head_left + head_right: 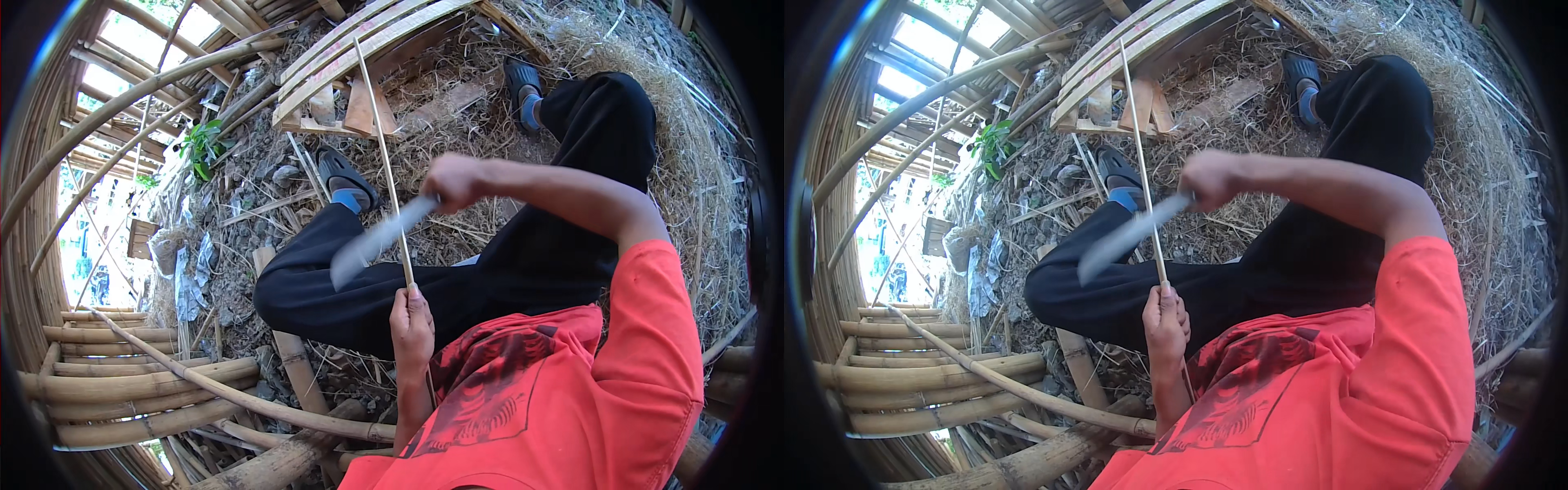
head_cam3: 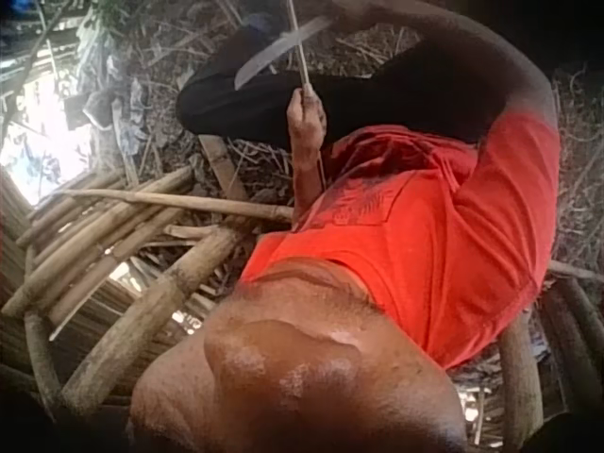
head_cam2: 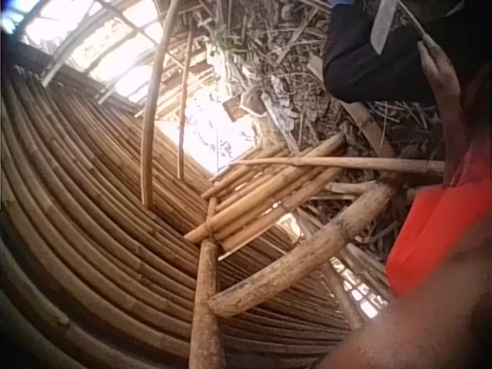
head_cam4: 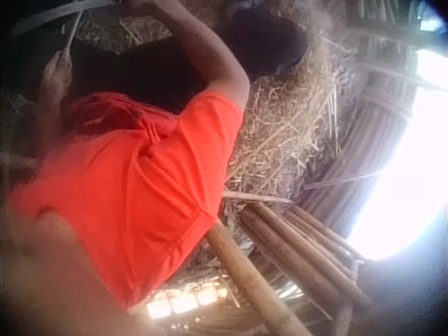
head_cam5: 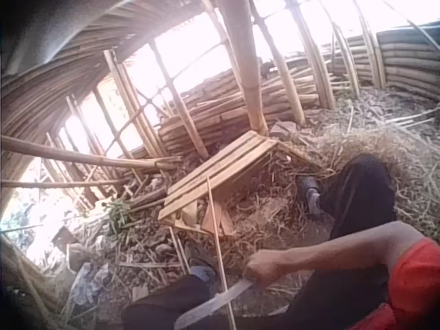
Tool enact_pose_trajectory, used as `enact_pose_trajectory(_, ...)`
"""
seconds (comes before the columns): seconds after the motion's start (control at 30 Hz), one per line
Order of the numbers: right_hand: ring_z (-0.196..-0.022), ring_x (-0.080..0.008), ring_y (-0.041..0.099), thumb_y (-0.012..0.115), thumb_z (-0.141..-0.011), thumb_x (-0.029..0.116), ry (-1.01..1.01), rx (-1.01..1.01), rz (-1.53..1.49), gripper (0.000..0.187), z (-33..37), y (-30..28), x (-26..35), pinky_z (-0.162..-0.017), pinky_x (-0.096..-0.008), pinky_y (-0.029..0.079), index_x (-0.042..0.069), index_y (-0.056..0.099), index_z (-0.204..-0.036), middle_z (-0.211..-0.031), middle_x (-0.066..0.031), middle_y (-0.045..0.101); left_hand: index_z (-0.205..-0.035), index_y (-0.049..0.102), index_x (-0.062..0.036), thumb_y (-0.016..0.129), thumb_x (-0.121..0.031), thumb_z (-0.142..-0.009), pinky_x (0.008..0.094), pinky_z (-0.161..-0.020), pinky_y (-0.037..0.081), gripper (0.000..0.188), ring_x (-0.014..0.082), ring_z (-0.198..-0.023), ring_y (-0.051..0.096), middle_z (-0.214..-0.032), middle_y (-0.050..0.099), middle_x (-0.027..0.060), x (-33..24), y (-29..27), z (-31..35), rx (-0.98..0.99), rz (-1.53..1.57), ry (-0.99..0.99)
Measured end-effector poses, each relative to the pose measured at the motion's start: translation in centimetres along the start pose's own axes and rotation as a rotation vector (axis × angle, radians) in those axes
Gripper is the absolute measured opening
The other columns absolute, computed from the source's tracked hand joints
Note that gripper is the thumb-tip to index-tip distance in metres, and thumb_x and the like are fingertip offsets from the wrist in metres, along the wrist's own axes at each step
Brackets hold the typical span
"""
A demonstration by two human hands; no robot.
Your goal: The person shaves a long, thin stick using a large knife, holding the stick in their left hand and making repeated downward strokes with the blade held in their right hand.
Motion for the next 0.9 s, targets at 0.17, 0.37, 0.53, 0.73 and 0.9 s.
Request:
enact_pose_trajectory(0.17, -0.056, -0.0288, 0.063, 0.069, -0.068, 0.025, -0.035, -0.123, 0.147, 0.007, 0.1, -1.3, 0.6, -0.053, -0.0416, 0.05, 0.017, 0.07, -0.068, -0.058, -0.0059, 0.062, -0.085, 0.045, -0.0104, 0.043, -0.035, -0.106, 0.0192, -0.04, 0.027, 0.033, 0.0007, -0.046, 0.03, -0.061, 0.033, -0.0083, -0.7, 0.0, 0.4, -0.008, 0.046, 0.006)
enact_pose_trajectory(0.37, -0.069, -0.0316, 0.07, 0.061, -0.081, 0.029, 0.684, -0.279, 0.135, 0.027, 0.2, -8.9, -12.7, -0.069, -0.0425, 0.058, 0.004, 0.074, -0.081, -0.076, -0.0172, 0.07, -0.088, 0.044, -0.0119, 0.043, -0.033, -0.106, 0.0185, -0.036, 0.024, 0.028, 0.0002, -0.044, 0.029, -0.061, 0.033, -0.0076, 0.2, 0.0, 0.3, 0.026, -0.054, 0.05)
enact_pose_trajectory(0.53, -0.074, -0.0341, 0.07, 0.062, -0.084, 0.031, 0.817, -0.448, 0.114, 0.032, 3.3, -10.0, -18.6, -0.073, -0.0428, 0.057, 0.001, 0.073, -0.087, -0.082, -0.0204, 0.071, -0.088, 0.044, -0.0116, 0.044, -0.033, -0.106, 0.0183, -0.036, 0.025, 0.028, 0.0002, -0.044, 0.03, -0.06, 0.035, -0.0073, 1.2, 1.8, 0.0, 0.117, -0.047, 0.032)
enact_pose_trajectory(0.73, -0.06, -0.0317, 0.067, 0.064, -0.08, 0.025, 0.553, -0.062, 0.041, 0.021, -1.0, -2.0, -8.6, -0.063, -0.0415, 0.056, 0.008, 0.071, -0.07, -0.065, -0.0146, 0.067, -0.088, 0.044, -0.0118, 0.042, -0.034, -0.106, 0.019, -0.035, 0.024, 0.029, 0.0005, -0.042, 0.03, -0.06, 0.034, -0.0075, 1.9, -0.9, -1.3, -0.002, -0.107, 0.035)
enact_pose_trajectory(0.9, -0.055, -0.0286, 0.061, 0.066, -0.07, 0.02, -0.085, -0.12, 0.088, 0.009, 1.1, 0.9, 1.1, -0.054, -0.0452, 0.049, 0.012, 0.067, -0.066, -0.058, -0.0081, 0.06, -0.083, 0.045, -0.0099, 0.042, -0.034, -0.107, 0.02, -0.042, 0.028, 0.034, 0.0018, -0.049, 0.033, -0.063, 0.037, -0.0068, 1.2, 0.5, -1.0, 0.029, 0.018, -0.031)
Point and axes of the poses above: each hand's wrist, its own z-axis away from the middle knuckle, its own y-axis out of the palm, x = y × z, the point moved 9 cm from there along -z, towards the middle knuckle
